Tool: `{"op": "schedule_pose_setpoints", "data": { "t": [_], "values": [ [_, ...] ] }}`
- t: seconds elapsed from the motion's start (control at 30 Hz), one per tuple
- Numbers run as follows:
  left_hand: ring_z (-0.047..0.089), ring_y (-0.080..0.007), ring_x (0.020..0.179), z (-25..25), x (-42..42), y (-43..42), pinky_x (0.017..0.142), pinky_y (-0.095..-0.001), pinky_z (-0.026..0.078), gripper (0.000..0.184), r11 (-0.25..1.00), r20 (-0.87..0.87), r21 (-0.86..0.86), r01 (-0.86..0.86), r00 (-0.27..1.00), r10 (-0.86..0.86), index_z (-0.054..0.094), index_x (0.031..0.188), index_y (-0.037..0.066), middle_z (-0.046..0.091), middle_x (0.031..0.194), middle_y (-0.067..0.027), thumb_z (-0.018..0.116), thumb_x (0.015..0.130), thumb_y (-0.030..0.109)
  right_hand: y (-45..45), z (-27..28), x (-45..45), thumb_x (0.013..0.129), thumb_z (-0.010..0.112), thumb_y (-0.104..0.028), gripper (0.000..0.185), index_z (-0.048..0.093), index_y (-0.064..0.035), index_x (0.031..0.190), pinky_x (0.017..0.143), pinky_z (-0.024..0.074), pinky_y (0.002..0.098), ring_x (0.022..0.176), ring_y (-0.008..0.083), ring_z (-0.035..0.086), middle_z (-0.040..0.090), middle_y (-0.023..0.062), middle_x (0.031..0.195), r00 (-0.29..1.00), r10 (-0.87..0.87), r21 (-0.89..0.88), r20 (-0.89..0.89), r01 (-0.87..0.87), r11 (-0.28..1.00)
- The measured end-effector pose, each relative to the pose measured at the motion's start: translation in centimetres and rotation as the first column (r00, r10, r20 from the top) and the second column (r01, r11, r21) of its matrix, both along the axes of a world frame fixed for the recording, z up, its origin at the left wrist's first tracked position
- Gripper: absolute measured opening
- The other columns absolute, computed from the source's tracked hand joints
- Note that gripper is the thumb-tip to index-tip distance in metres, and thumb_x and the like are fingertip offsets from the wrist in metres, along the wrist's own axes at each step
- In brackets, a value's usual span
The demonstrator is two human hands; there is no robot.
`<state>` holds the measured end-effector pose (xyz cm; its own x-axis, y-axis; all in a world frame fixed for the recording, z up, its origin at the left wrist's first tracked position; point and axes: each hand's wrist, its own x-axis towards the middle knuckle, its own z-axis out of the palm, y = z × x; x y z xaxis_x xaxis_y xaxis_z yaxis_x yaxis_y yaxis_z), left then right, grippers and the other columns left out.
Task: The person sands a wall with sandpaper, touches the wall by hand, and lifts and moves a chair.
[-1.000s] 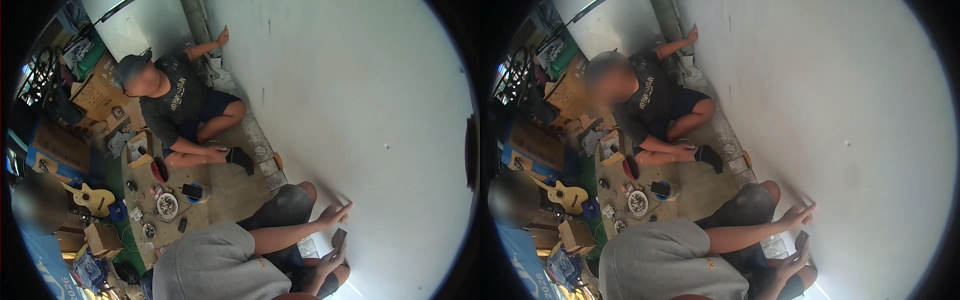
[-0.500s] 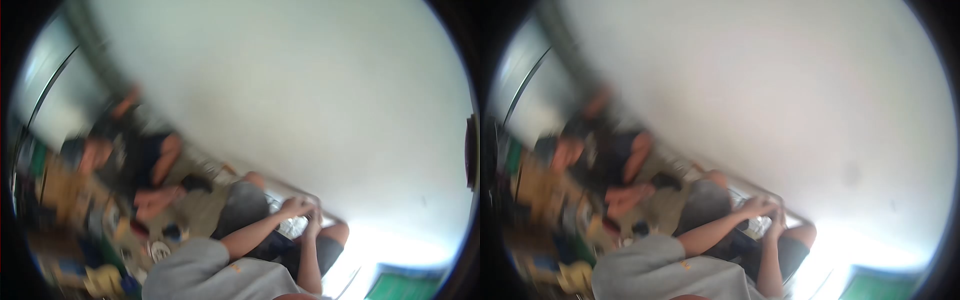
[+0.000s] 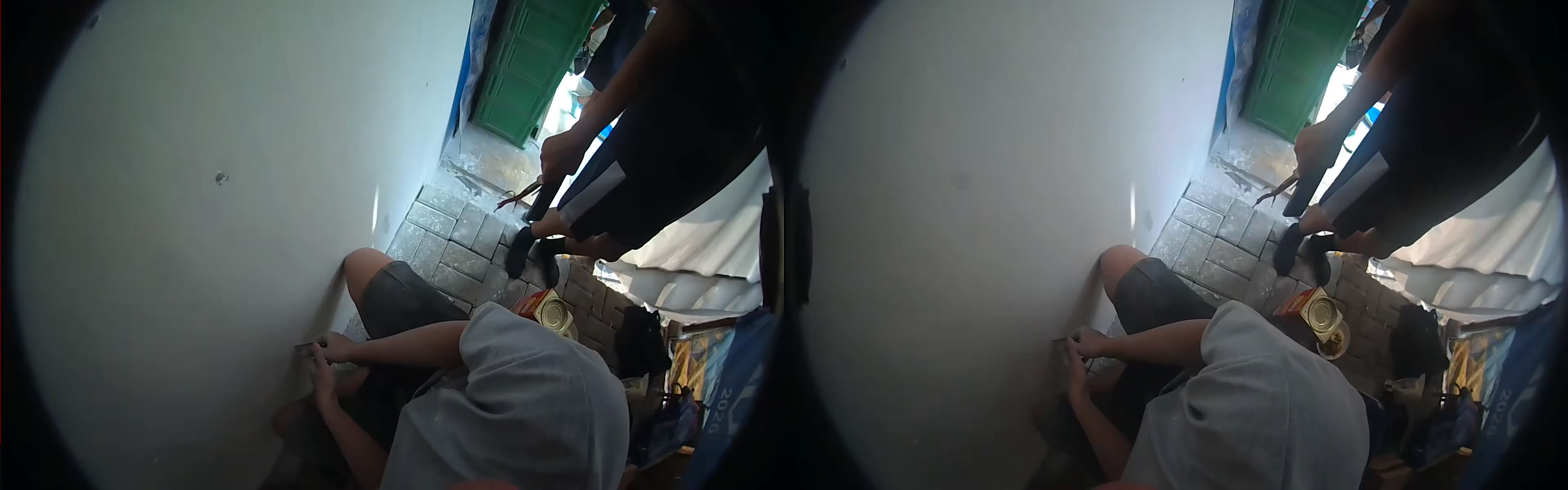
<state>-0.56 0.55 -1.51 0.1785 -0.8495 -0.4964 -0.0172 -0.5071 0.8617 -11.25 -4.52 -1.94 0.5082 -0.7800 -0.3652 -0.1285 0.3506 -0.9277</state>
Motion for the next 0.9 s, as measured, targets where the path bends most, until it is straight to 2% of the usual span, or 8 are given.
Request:
{"op": "schedule_pose_setpoints", "data": {
  "t": [0.2, 0.27, 0.37, 0.43, 0.5, 0.57, 0.7, 0.9],
  "values": [
    [0.048, -0.0264, 0.115, 3.0, -1.2, 0.6, 0.095, -0.0345, 0.039, 0.068, 0.99, 0.03, -0.028, 0.14, 0.99, -0.139, 0.03, 0.134, -0.005, 0.043, 0.128, -0.0211, 0.043, 0.093, 0.048, -0.2, -0.3, -0.3, 0.081, 0.059, -0.024, 0.031, 0.064, 0.0029, 0.096, 0.066, 0.053, 0.0347, 0.075, 0.0229, 0.066, 0.066, 0.0143, 0.084, 0.998, -0.068, 0.126, 0.015, 0.065, 0.99],
    [0.049, -0.0269, 0.114, 4.9, -2.0, 0.7, 0.093, -0.0352, 0.04, 0.074, 0.98, 0.087, 0.025, 0.2, 0.976, -0.201, 0.027, 0.136, -0.005, 0.043, 0.129, -0.0219, 0.046, 0.09, 0.05, -0.5, -1.0, -0.2, 0.085, 0.058, -0.029, 0.038, 0.061, -0.0065, 0.116, 0.063, 0.0515, 0.0299, 0.072, 0.0175, 0.064, 0.066, 0.0127, 0.094, 0.994, 0.037, 0.041, -0.101, -0.033, 0.999],
    [0.053, -0.0277, 0.109, 4.1, -1.4, 1.1, 0.087, -0.0352, 0.044, 0.082, 0.967, 0.119, 0.099, 0.234, 0.962, -0.245, 0.025, 0.136, -0.008, 0.046, 0.125, -0.0243, 0.051, 0.086, 0.053, -0.3, -4.1, 1.1, 0.085, 0.055, -0.023, 0.037, 0.059, -0.0051, 0.117, 0.077, 0.0493, 0.0326, 0.084, 0.02, 0.065, 0.067, 0.014, 0.099, 0.991, 0.067, -0.093, -0.115, -0.078, 0.993],
    [0.056, -0.0272, 0.105, 1.2, -0.1, 1.3, 0.083, -0.0352, 0.047, 0.089, 0.964, 0.156, 0.123, 0.236, 0.955, -0.254, 0.027, 0.132, -0.013, 0.05, 0.12, -0.0252, 0.055, 0.083, 0.056, 0.3, -1.1, 0.3, 0.082, 0.055, -0.02, 0.035, 0.061, -0.0058, 0.113, 0.075, 0.0476, 0.0349, 0.083, 0.0243, 0.064, 0.067, 0.0163, 0.092, 0.971, 0.046, -0.155, -0.233, -0.084, 0.984],
    [0.057, -0.0262, 0.104, 4.4, -1.2, 0.7, 0.082, -0.0345, 0.047, 0.091, 0.936, 0.226, 0.233, 0.263, 0.922, -0.315, 0.032, 0.128, -0.014, 0.05, 0.119, -0.025, 0.057, 0.08, 0.059, -0.2, -3.9, 0.8, 0.08, 0.057, -0.022, 0.037, 0.061, -0.0031, 0.112, 0.069, 0.0481, 0.0356, 0.073, 0.0226, 0.064, 0.067, 0.015, 0.083, 0.968, 0.102, -0.098, -0.228, -0.127, 0.987],
    [0.059, -0.0259, 0.098, 4.7, -1.1, 0.0, 0.08, -0.0339, 0.047, 0.075, 0.863, 0.281, 0.295, 0.41, 0.826, -0.489, 0.04, 0.125, -0.01, 0.056, 0.11, -0.0179, 0.045, 0.088, 0.055, 0.6, -0.5, -1.0, 0.079, 0.059, -0.024, 0.038, 0.062, -0.0002, 0.108, 0.066, 0.048, 0.0355, 0.07, 0.0206, 0.064, 0.067, 0.0125, 0.077, 0.992, 0.088, 0.005, -0.09, -0.088, 0.996],
    [0.058, -0.0269, 0.1, 1.3, -0.6, -1.0, 0.082, -0.0361, 0.045, 0.072, 0.865, 0.248, 0.261, 0.429, 0.836, -0.49, 0.045, 0.123, -0.006, 0.058, 0.11, -0.017, 0.039, 0.089, 0.057, 0.0, -6.7, 0.3, 0.078, 0.058, -0.024, 0.038, 0.062, -0.0015, 0.108, 0.066, 0.0485, 0.0347, 0.07, 0.0184, 0.064, 0.067, 0.0112, 0.078, 0.988, 0.077, -0.155, -0.13, -0.097, 0.983],
    [0.057, -0.0284, 0.103, -8.9, 2.3, -2.2, 0.086, -0.0394, 0.042, 0.072, 0.889, 0.242, 0.253, 0.382, 0.864, -0.441, 0.051, 0.121, 0.0, 0.06, 0.109, -0.0158, 0.031, 0.089, 0.061, -0.2, -7.5, 0.5, 0.077, 0.056, -0.022, 0.038, 0.062, -0.0026, 0.109, 0.071, 0.0485, 0.0362, 0.076, 0.0247, 0.065, 0.067, 0.0159, 0.088, 0.98, 0.064, -0.25, -0.19, -0.112, 0.962]
  ]
}}
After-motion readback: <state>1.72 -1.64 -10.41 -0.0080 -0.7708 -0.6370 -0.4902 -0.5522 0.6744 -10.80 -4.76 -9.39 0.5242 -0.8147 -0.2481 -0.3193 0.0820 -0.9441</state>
